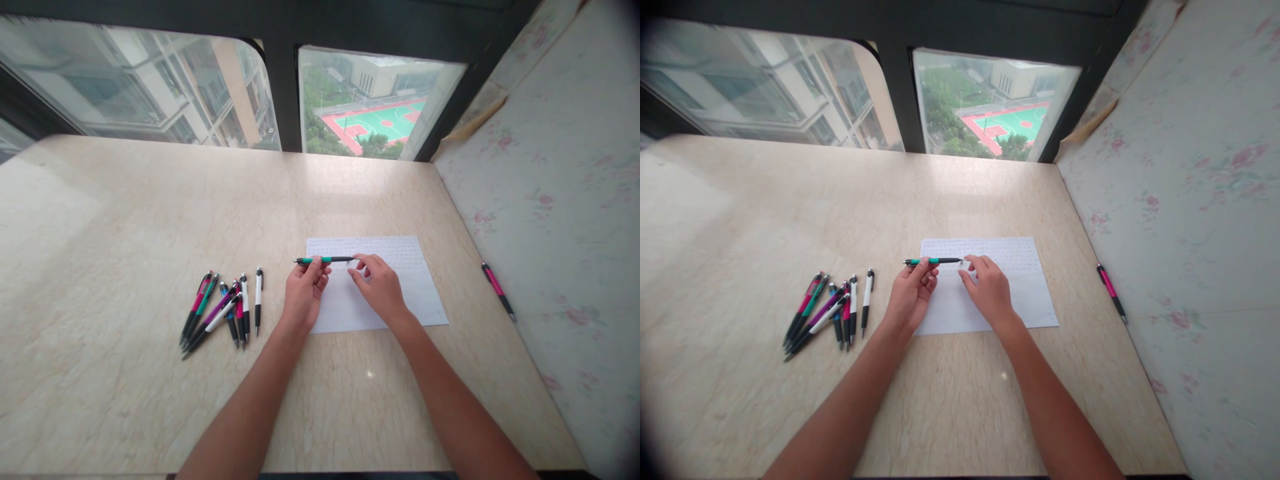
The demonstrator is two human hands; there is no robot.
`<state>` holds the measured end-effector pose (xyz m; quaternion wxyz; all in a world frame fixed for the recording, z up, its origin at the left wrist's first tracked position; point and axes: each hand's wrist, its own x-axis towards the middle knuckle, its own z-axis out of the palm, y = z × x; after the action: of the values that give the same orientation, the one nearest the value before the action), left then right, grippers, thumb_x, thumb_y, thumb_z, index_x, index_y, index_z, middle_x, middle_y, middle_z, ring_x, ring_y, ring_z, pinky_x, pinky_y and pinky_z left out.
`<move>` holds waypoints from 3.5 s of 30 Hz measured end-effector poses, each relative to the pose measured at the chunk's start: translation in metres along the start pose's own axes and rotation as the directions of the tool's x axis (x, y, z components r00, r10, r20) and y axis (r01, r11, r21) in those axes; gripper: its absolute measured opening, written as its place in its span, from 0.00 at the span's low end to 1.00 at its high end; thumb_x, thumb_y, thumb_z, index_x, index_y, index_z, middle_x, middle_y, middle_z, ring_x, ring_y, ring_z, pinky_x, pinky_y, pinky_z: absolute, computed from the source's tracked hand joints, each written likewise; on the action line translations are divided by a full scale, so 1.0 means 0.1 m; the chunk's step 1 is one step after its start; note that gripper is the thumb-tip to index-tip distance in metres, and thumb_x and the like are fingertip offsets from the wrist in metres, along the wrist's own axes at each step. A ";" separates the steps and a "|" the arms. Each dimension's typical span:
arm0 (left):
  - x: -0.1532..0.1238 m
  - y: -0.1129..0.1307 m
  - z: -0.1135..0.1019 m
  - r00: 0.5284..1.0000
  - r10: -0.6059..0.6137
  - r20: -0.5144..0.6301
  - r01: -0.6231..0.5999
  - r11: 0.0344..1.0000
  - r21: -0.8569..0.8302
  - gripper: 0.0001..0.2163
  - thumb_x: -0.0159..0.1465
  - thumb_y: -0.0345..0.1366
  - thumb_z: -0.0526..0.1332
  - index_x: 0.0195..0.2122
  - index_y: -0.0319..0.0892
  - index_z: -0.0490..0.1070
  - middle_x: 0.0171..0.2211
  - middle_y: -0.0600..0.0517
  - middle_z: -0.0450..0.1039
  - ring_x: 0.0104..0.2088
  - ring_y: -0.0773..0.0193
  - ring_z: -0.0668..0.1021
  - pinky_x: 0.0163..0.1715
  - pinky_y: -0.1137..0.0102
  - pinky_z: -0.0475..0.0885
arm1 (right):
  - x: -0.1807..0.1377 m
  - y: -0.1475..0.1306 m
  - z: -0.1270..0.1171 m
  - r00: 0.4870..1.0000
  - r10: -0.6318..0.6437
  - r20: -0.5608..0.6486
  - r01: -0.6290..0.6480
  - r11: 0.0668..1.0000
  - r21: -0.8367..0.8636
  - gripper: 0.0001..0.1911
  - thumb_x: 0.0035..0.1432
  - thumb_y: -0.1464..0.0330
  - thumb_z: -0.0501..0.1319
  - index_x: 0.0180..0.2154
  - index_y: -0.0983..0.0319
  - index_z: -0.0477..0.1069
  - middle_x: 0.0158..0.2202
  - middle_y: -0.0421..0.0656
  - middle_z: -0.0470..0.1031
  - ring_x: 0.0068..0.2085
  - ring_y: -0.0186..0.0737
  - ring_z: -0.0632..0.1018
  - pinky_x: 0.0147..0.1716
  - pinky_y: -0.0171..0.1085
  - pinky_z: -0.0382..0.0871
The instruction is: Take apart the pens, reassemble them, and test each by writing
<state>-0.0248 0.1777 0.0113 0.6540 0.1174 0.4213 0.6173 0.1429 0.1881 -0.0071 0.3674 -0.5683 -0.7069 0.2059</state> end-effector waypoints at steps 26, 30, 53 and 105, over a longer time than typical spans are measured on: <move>0.00 -0.06 0.00 1.000 0.010 -0.002 -0.010 0.998 0.068 0.13 0.52 0.37 0.72 0.34 0.37 0.73 0.32 0.50 0.77 0.30 0.71 0.76 0.28 0.78 0.68 | -0.09 0.04 -0.17 0.947 0.319 -0.027 -0.221 0.711 0.668 0.09 0.55 0.63 0.66 0.37 0.60 0.76 0.32 0.42 0.80 0.31 0.36 0.77 0.30 0.37 0.71; -0.03 -0.07 0.03 1.000 0.011 0.009 -0.011 0.995 0.101 0.13 0.52 0.37 0.72 0.34 0.37 0.73 0.32 0.51 0.76 0.30 0.71 0.77 0.29 0.77 0.68 | -0.11 -0.01 -0.16 0.957 0.291 -0.005 -0.227 0.756 0.614 0.10 0.54 0.62 0.67 0.37 0.60 0.76 0.33 0.43 0.80 0.33 0.37 0.78 0.33 0.38 0.74; -0.12 -0.13 0.07 0.994 0.014 0.108 -0.047 0.950 0.309 0.14 0.52 0.40 0.72 0.36 0.39 0.75 0.31 0.51 0.76 0.31 0.67 0.77 0.33 0.73 0.69 | -0.13 -0.03 -0.16 0.952 0.300 -0.067 -0.225 0.828 0.514 0.11 0.63 0.59 0.58 0.41 0.59 0.71 0.20 0.35 0.69 0.22 0.33 0.71 0.24 0.33 0.66; 0.05 0.12 -0.13 0.846 0.400 0.352 -0.496 0.350 0.794 0.02 0.56 0.36 0.66 0.29 0.46 0.77 0.26 0.52 0.75 0.25 0.63 0.71 0.31 0.69 0.64 | -0.18 0.34 -0.38 0.892 0.427 -0.151 -0.212 0.688 0.694 0.48 0.52 0.63 0.67 0.66 0.53 0.40 0.39 0.42 0.78 0.33 0.37 0.79 0.31 0.36 0.72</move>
<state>-0.0427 0.1802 0.0092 0.3292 0.5680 0.5910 0.4687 0.1951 0.1758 -0.0120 0.6050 -0.5409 -0.4116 0.4148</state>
